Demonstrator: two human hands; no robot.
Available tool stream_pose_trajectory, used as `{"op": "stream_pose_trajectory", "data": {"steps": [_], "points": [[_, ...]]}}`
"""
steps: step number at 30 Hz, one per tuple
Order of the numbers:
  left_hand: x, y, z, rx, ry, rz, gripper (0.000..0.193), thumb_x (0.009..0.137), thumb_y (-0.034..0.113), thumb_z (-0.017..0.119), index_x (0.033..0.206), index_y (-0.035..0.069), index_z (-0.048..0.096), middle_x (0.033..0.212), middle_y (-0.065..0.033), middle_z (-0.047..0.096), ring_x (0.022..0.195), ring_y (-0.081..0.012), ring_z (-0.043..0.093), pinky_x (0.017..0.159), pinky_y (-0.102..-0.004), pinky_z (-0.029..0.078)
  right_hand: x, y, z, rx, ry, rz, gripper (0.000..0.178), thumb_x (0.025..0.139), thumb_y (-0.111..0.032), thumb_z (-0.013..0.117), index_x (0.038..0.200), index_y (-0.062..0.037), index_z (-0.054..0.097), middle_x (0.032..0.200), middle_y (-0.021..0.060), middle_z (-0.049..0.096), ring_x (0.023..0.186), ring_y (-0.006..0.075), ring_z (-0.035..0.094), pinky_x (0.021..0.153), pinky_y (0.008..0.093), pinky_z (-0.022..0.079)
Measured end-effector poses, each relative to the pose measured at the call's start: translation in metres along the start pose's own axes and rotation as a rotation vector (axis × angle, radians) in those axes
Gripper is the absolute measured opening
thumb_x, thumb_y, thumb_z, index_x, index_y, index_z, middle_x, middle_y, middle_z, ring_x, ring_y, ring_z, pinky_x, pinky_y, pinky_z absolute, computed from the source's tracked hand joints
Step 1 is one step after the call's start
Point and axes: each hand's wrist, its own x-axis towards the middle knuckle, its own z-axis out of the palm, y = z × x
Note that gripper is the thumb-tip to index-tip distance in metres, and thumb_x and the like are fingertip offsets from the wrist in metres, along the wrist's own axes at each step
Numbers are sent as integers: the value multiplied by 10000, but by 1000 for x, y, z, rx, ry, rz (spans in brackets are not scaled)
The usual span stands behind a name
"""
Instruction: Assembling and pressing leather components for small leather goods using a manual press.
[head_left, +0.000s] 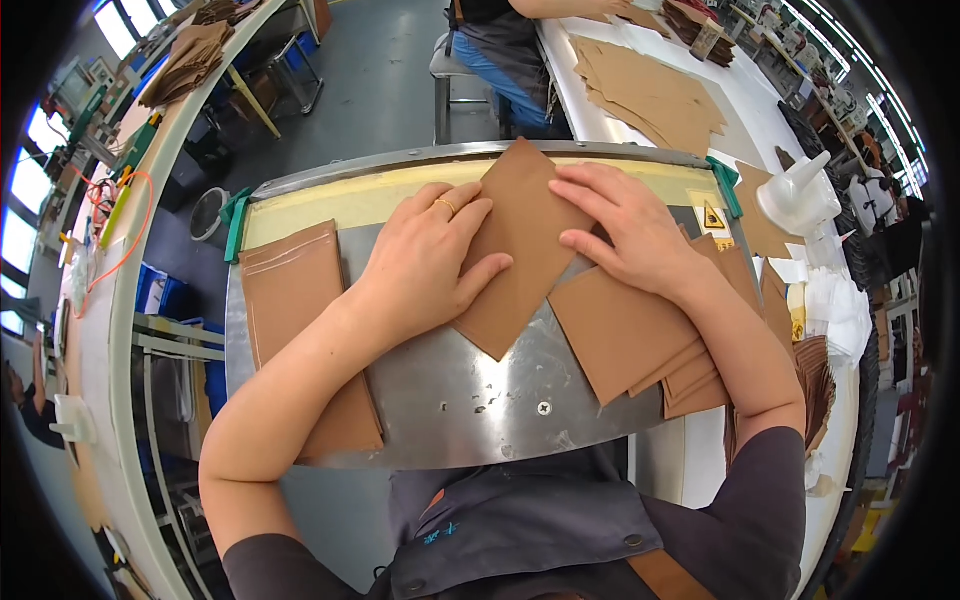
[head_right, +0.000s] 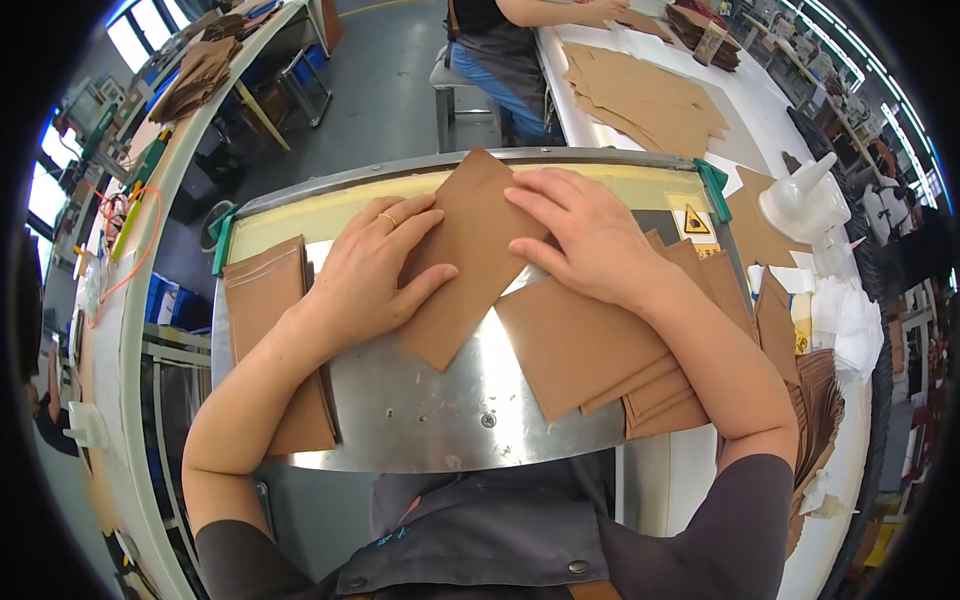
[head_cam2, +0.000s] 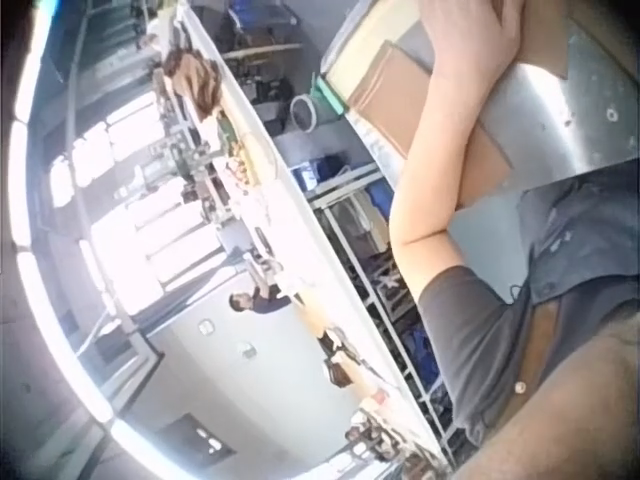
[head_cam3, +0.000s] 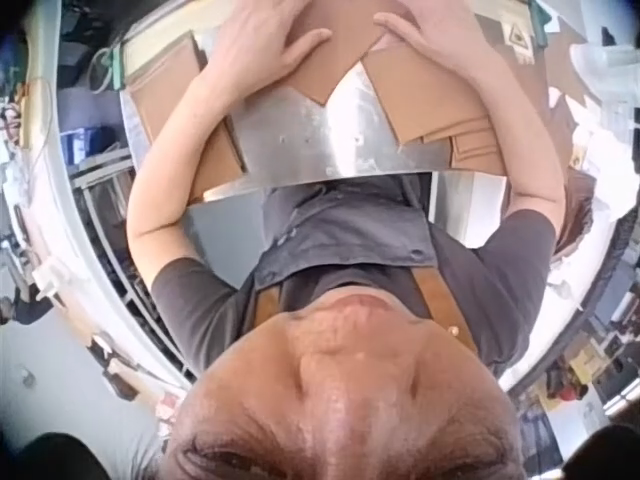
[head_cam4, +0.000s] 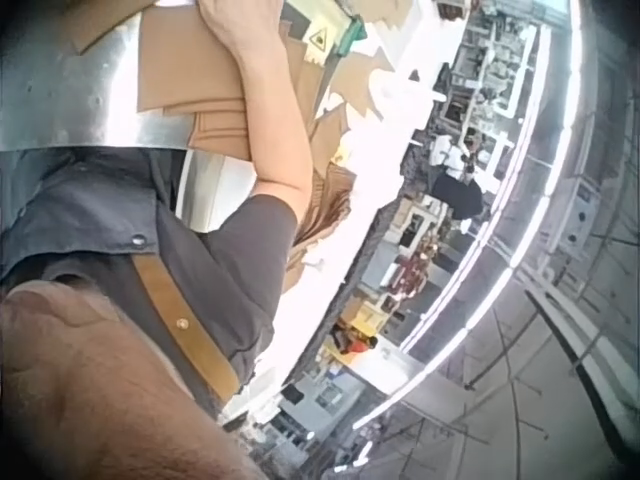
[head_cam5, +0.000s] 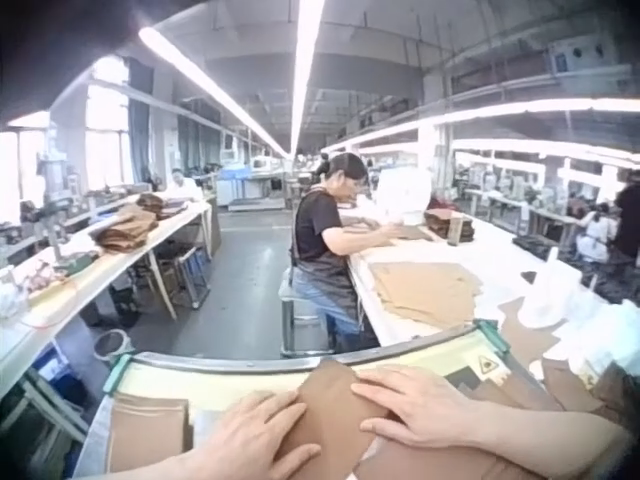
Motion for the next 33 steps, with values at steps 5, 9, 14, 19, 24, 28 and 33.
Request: {"op": "stream_pose_trajectory", "data": {"steps": [5, 9, 14, 19, 24, 28, 33], "points": [[32, 37, -35, 32, -588, -384, 466, 874, 273, 731, 1231, -9, 632, 1268, -188, 610, 1235, -363, 550, 1040, -436, 432, 7, 2, -8, 131, 235, -1, 302, 866, -189, 744, 1117, -52, 646, 1222, 108, 609, 1133, 312, 589, 981, 410, 481], [8, 0, -5, 112, -49, 116, 463, 899, 269, 693, 1264, -7, 623, 1294, -198, 600, 1257, -372, 532, 1057, -449, 421, 7, -11, -9, 257, 158, -17, 324, 871, -197, 743, 1139, -55, 629, 1204, 116, 615, 1125, 328, 595, 979, 424, 480], [5, -5, -8, 190, -142, -97, 482, 954, 294, 612, 1314, -25, 589, 1408, -199, 550, 1298, -376, 504, 1092, -456, 400, -1, -9, -8, 213, 175, 5, 539, 923, -261, 695, 1393, -70, 513, 1454, 178, 484, 1346, 370, 468, 1125, 448, 389], [0, -8, 3, 232, 53, -63, 459, 950, 274, 635, 1285, -38, 602, 1376, -202, 565, 1287, -379, 507, 1089, -462, 405, -20, 4, -15, 12, 50, 8, 583, 937, -281, 675, 1435, -49, 478, 1522, 187, 420, 1396, 372, 419, 1156, 447, 358], [15, -9, 4, -68, -48, -79, 443, 926, 257, 683, 1238, -51, 619, 1353, -214, 574, 1271, -381, 522, 1082, -448, 418, 2, 0, -23, 127, 10, 41, 486, 953, -276, 655, 1349, -13, 552, 1416, 179, 544, 1324, 358, 501, 1112, 439, 404], [8, -14, 8, -83, -17, -95, 450, 924, 268, 686, 1232, -53, 620, 1353, -220, 576, 1267, -385, 531, 1086, -439, 418, 14, -2, 3, 111, 85, -25, 437, 956, -279, 647, 1291, -4, 591, 1358, 167, 593, 1278, 349, 537, 1090, 435, 423], [4, -15, 9, -22, 28, -47, 440, 922, 252, 678, 1242, -44, 615, 1373, -225, 570, 1278, -396, 527, 1091, -441, 418, 12, 4, 6, 32, 111, -16, 437, 953, -290, 650, 1285, -12, 592, 1353, 149, 596, 1269, 338, 535, 1088, 432, 420]]}}
